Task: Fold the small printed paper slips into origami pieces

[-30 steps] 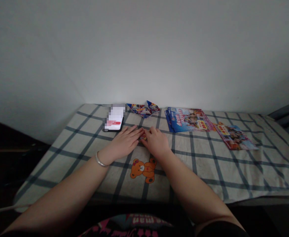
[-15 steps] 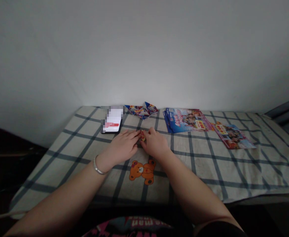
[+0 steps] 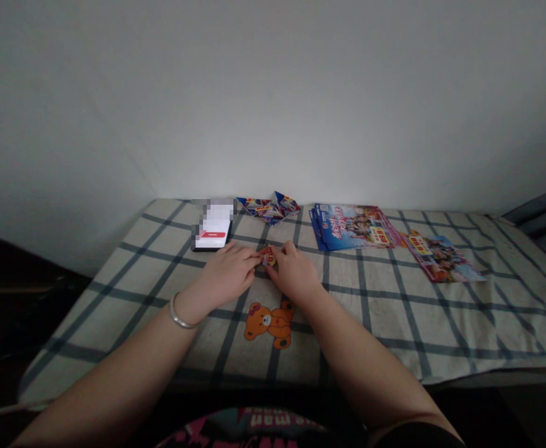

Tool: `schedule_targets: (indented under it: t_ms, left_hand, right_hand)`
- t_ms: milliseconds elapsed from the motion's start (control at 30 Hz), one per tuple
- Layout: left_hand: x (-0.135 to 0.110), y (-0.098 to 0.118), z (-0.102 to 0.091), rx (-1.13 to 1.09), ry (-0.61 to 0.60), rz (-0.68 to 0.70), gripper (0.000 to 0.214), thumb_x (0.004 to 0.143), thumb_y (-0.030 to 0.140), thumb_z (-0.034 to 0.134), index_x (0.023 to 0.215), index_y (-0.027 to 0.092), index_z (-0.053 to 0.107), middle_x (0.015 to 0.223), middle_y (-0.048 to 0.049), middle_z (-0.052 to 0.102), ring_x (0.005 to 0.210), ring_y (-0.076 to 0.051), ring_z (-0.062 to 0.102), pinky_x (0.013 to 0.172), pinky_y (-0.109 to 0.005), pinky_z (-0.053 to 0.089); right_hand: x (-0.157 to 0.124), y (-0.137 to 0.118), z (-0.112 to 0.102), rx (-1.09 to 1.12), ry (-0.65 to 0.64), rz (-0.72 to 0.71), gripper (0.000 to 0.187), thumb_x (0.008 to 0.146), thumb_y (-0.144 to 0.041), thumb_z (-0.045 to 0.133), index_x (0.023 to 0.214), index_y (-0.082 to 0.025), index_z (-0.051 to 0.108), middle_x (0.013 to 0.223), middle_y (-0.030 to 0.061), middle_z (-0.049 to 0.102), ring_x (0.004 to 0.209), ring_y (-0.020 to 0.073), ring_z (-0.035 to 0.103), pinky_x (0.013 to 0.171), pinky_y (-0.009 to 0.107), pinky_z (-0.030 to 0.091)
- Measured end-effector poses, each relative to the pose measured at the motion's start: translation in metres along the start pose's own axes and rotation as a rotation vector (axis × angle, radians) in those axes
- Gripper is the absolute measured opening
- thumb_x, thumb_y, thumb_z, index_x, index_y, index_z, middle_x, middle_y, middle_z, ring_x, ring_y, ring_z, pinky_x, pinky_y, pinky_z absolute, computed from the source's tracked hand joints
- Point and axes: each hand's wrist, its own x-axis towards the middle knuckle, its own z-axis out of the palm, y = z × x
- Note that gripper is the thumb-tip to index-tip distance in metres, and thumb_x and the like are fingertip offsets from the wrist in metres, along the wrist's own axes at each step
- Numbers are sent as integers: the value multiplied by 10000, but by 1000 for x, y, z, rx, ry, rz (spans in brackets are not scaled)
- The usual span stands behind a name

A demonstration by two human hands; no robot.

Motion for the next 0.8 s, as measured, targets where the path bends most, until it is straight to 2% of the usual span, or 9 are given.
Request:
schedule_targets:
  t_ms: [133,200,267,333,400,467,500,600,800]
  left_hand:
    - [1,5,4,-3,-14,-29,245,903,182,500,1046,103,682,1004,-135,651,994,-285,608,931,-468,481]
    - [1,5,7,-11,8,-53,235,918,186,487,1038,108,674,1001,-129,639,988,-274,602,922,-445,491]
    - [0,2,12,-53,53,-45,243,923,191,497,1096,125,655,1073,-121,625,1051,-264,585,970,-437,476]
    - [0,-3,18,-93,83,-17,359,915,197,528,1264,135,584,1206,-122,592,1161,-267,545,1030,-433,453]
    - [0,-9,24,-110,89,1,407,941,243,521,1336,144,539,1272,-114,572,1221,-269,516,1085,-439,417]
    - [2,-12,29,-137,112,-62,420,969,275,493,1353,108,522,1343,-135,538,1264,-267,498,1112,-424,399]
    - [2,-13,32,-147,135,-115,422,975,282,483,1342,77,524,1387,-159,509,1298,-273,477,1127,-422,386]
    - [5,-15,36,-186,126,-114,385,968,275,506,1290,72,562,1374,-156,540,1327,-276,463,1146,-434,371]
    - [10,-18,35,-369,180,-126,255,900,187,582,1150,183,632,1197,-84,665,1218,-236,567,1081,-442,444]
  right_hand:
    - [2,3,2,44,11,22,513,940,-444,531,1398,-214,513,1260,115,553,1035,233,633,830,315,510]
    - [2,5,3,62,10,20,508,937,-452,537,1388,-219,524,1258,111,557,1027,227,636,824,309,510]
    - [2,7,5,88,25,4,498,932,-456,548,1376,-230,538,1247,101,564,1016,219,638,818,302,509]
    - [2,11,7,126,57,-16,484,925,-449,562,1359,-237,554,1226,89,574,1007,212,639,821,298,507]
    - [3,13,8,166,80,-36,467,912,-446,584,1332,-242,579,1195,78,587,1009,209,638,834,300,504]
    - [4,15,8,200,79,-62,454,886,-450,621,1293,-248,610,1175,70,598,1014,208,635,857,305,500]
    - [4,15,9,214,74,-74,453,871,-453,640,1275,-250,622,1169,66,602,1015,208,634,867,308,498]
    - [4,15,10,241,72,-97,463,841,-448,675,1253,-241,632,1166,64,609,1023,213,632,890,322,496]
    - [5,18,14,261,88,-83,647,806,-438,707,1379,-207,512,1259,97,592,1107,247,613,916,360,496]
